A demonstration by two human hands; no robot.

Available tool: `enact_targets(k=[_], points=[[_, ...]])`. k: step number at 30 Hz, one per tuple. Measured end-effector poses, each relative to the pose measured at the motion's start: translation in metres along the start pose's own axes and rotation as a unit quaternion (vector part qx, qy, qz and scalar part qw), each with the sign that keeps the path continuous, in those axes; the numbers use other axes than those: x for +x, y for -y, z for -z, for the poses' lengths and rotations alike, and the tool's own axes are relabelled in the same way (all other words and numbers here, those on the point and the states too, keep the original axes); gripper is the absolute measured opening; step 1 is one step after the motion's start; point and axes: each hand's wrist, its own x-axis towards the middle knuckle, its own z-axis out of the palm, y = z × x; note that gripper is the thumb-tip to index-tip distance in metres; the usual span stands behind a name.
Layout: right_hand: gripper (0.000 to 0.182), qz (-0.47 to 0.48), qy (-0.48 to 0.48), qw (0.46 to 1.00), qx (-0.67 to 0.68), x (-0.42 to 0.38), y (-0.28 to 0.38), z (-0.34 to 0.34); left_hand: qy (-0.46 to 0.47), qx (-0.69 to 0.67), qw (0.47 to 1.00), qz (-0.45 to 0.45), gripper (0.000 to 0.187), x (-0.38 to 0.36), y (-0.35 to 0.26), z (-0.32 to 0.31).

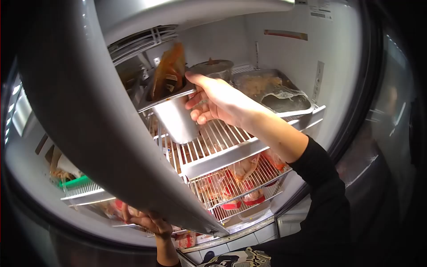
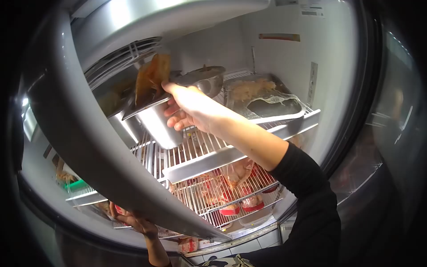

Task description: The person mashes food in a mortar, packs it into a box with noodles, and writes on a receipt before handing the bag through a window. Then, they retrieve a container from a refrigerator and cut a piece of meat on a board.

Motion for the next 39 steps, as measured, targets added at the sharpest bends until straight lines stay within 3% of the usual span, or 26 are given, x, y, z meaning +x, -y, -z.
enact_targets(k=[1, 6, 10, 13, 15, 17, 20, 24, 26, 28, 29, 30, 32, 34, 35, 36, 39], points=[[0.023, -0.005, 0.003, 0.999, 0.044, 0.013, 0.0, -0.003, 0.013, -0.068, 0.997, 0.016, 0.063, 0.003, -0.01, -0.006], [0.009, 0.021, 0.038, 0.985, 0.167, 0.043, -0.005, -0.001, 0.039, -0.037, 0.998, 0.018, 0.062, -0.004, -0.014, 0.005], [0.01, 0.057, 0.024, 0.984, 0.168, 0.033, -0.002, 0.007, 0.005, -0.048, 0.998, -0.033, 0.062, -0.029, -0.035, 0.03], [0.011, 0.091, 0.011, 0.985, 0.148, 0.012, 0.011, 0.016, -0.07, 0.067, 0.995, -0.034, 0.062, -0.051, -0.068, 0.081], [0.009, 0.138, 0.031, 0.98, 0.138, -0.009, 0.021, 0.022, -0.125, 0.145, 0.979, -0.065, 0.061, -0.066, -0.093, 0.123], [0.011, 0.168, -0.043, 0.978, 0.12, -0.037, 0.034, 0.018, -0.193, 0.234, 0.944, -0.129, 0.05, -0.077, -0.121, 0.158], [0.015, 0.196, -0.018, 0.969, 0.146, -0.088, 0.037, 0.033, -0.185, 0.33, 0.918, -0.12, 0.055, -0.106, -0.154, 0.21], [0.025, 0.287, 0.03, 0.948, 0.138, -0.194, -0.009, 0.048, -0.183, 0.314, 0.919, -0.151, 0.049, -0.113, -0.2, 0.207], [0.031, 0.346, -0.035, 0.933, 0.092, -0.255, -0.051, 0.039, -0.133, 0.169, 0.94, -0.263, 0.044, -0.122, -0.193, 0.218], [0.033, 0.35, -0.158, 0.922, 0.054, -0.32, -0.092, -0.005, -0.04, -0.096, 0.986, -0.131, 0.047, -0.132, -0.238, 0.186], [0.034, 0.327, -0.227, 0.917, 0.024, -0.346, -0.108, -0.026, -0.011, -0.129, 0.984, -0.126, 0.043, -0.143, -0.246, 0.19], [0.034, 0.313, -0.232, 0.92, 0.028, -0.369, -0.123, -0.046, 0.064, -0.211, 0.963, -0.158, 0.041, -0.151, -0.251, 0.199], [0.04, 0.249, -0.342, 0.904, 0.062, -0.418, -0.151, -0.082, 0.133, -0.227, 0.95, -0.167, 0.036, -0.161, -0.29, 0.238], [0.043, 0.195, -0.373, 0.906, 0.054, -0.465, -0.173, -0.108, 0.195, -0.263, 0.923, -0.202, 0.033, -0.163, -0.312, 0.284], [0.047, 0.159, -0.399, 0.902, 0.046, -0.49, -0.186, -0.117, 0.194, -0.256, 0.929, -0.185, 0.033, -0.178, -0.321, 0.305], [0.047, 0.221, -0.437, 0.872, 0.004, -0.517, -0.218, -0.112, 0.159, -0.247, 0.941, -0.166, 0.033, -0.192, -0.329, 0.325], [0.045, 0.164, -0.434, 0.886, 0.012, -0.574, -0.247, -0.14, 0.091, -0.183, 0.974, -0.103, 0.031, -0.219, -0.343, 0.384]])
